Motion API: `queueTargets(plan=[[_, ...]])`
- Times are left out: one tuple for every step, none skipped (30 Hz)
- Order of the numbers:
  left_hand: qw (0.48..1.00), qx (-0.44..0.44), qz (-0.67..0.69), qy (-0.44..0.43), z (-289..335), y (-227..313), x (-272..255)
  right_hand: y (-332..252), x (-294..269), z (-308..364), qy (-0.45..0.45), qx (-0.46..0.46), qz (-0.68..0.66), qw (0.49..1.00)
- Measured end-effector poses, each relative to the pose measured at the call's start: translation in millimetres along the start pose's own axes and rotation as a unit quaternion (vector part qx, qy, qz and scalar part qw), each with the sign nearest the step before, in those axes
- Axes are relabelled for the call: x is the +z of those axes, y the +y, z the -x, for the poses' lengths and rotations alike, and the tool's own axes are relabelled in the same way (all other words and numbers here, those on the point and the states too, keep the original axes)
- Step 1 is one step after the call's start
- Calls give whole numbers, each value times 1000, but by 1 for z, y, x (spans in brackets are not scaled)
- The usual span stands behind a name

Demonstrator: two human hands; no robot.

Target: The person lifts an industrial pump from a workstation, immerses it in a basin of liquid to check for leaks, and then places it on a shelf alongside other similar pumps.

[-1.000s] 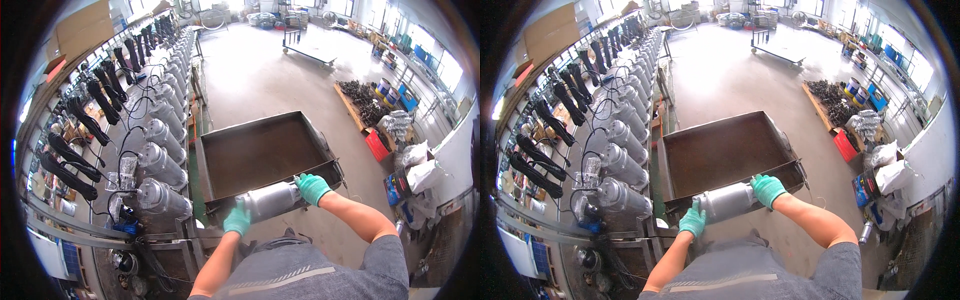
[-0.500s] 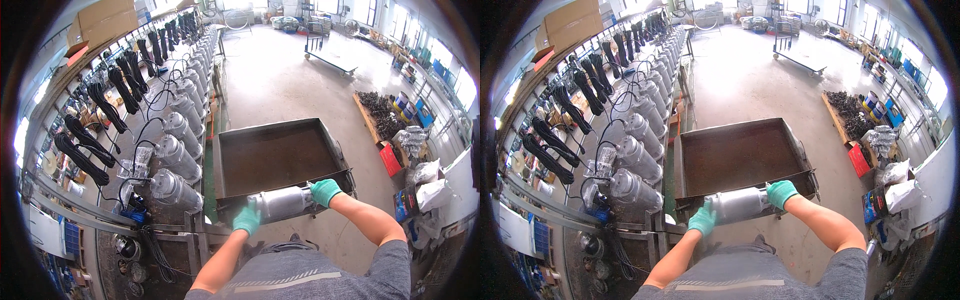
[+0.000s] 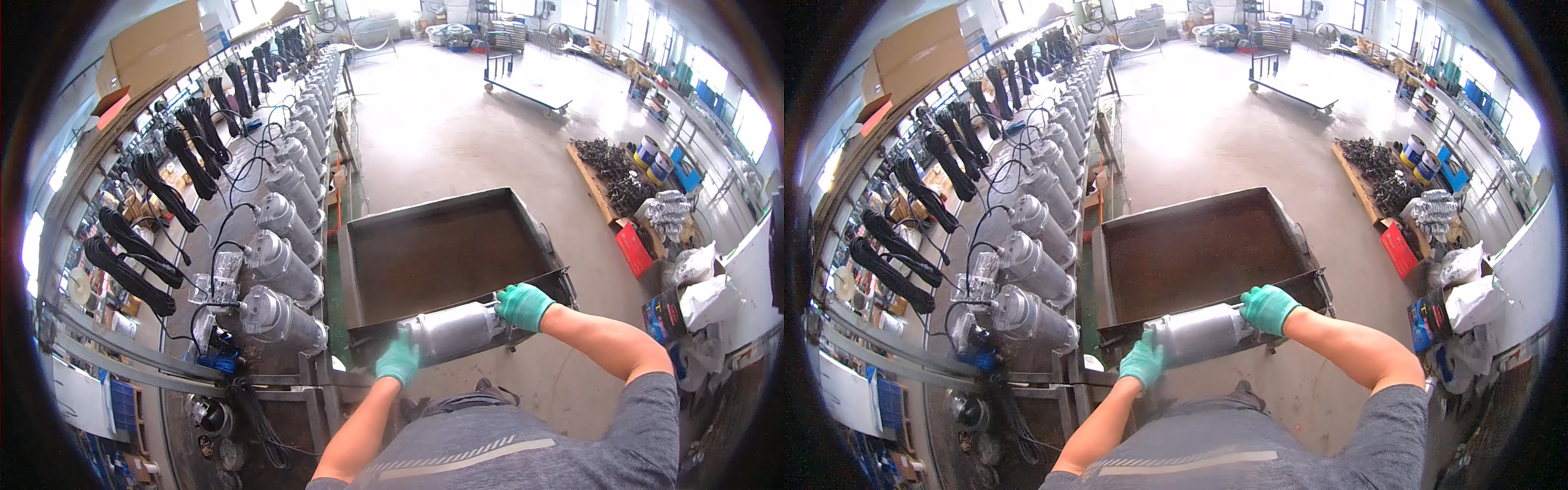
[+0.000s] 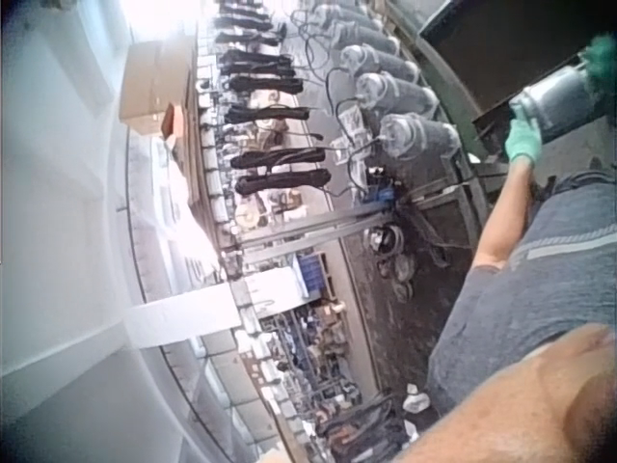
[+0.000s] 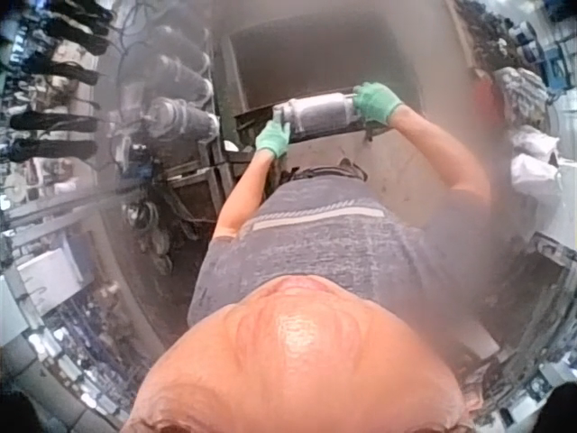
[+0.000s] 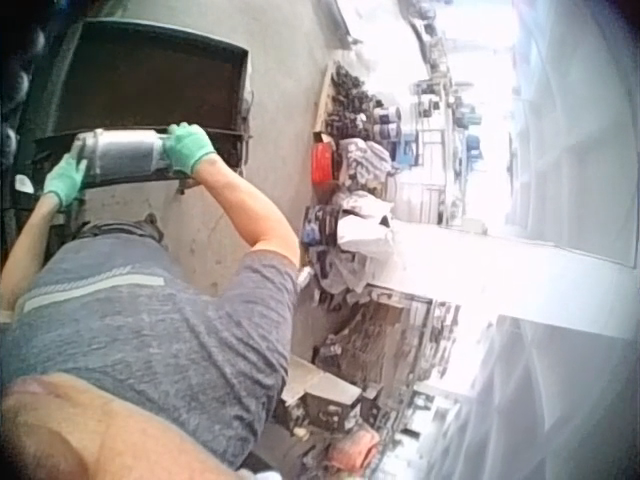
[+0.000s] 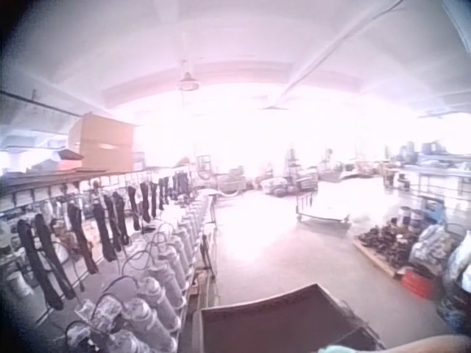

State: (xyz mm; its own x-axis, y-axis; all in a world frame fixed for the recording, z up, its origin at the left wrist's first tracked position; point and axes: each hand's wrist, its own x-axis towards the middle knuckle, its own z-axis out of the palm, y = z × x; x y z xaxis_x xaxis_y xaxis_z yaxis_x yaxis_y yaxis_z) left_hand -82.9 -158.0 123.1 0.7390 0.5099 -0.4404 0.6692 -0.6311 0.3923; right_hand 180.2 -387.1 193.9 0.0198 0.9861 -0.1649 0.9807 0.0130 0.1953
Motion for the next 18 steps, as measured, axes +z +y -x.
queueTargets(plan=[[1000,-9,-1,-2,-1,-1,0,-1,7,-4,-8,54,-7,998],[1000,-17,-1,-4,-2,0,-1,-3,9,-6,-16,109,-13,994],[1000,-21,-9,-8,0,2,-3,-9,12,-5,52,159,-101,981],[1000,-17,-10,-11,-1,1,-1,-16,15,-8,24,226,-125,966],[1000,-11,-11,-4,-2,1,1,-23,21,-10,31,282,-132,950],[1000,-10,-10,4,-1,0,2,-30,22,-14,39,333,-140,931],[1000,-12,-18,6,-1,0,2,-35,21,-17,49,373,-160,913],[1000,-8,-19,4,-2,0,2,-37,22,-19,44,403,-170,898],[1000,-6,-17,8,-3,-1,3,-38,22,-18,33,406,-196,892],[1000,-4,-16,13,-4,-3,5,-37,21,-17,22,409,-223,885],[999,1,-9,34,-5,-6,11,-34,12,-15,-8,382,-220,898],[999,5,-12,30,-4,-7,12,-30,1,-13,-39,355,-219,908],[999,1,-11,37,-4,-8,13,-23,-1,-7,19,281,-264,923],[999,2,-12,43,-4,-6,13,-11,4,-4,8,181,-223,958],[998,18,-1,65,-3,-6,14,-2,-1,-1,20,98,-175,980],[998,23,-3,64,-4,-5,14,6,-6,2,31,14,-124,992],[999,11,-4,53,-2,-2,11,11,-11,0,15,-10,-120,993],[999,-1,-5,41,-1,0,9,13,-16,-1,15,-5,-121,992]])
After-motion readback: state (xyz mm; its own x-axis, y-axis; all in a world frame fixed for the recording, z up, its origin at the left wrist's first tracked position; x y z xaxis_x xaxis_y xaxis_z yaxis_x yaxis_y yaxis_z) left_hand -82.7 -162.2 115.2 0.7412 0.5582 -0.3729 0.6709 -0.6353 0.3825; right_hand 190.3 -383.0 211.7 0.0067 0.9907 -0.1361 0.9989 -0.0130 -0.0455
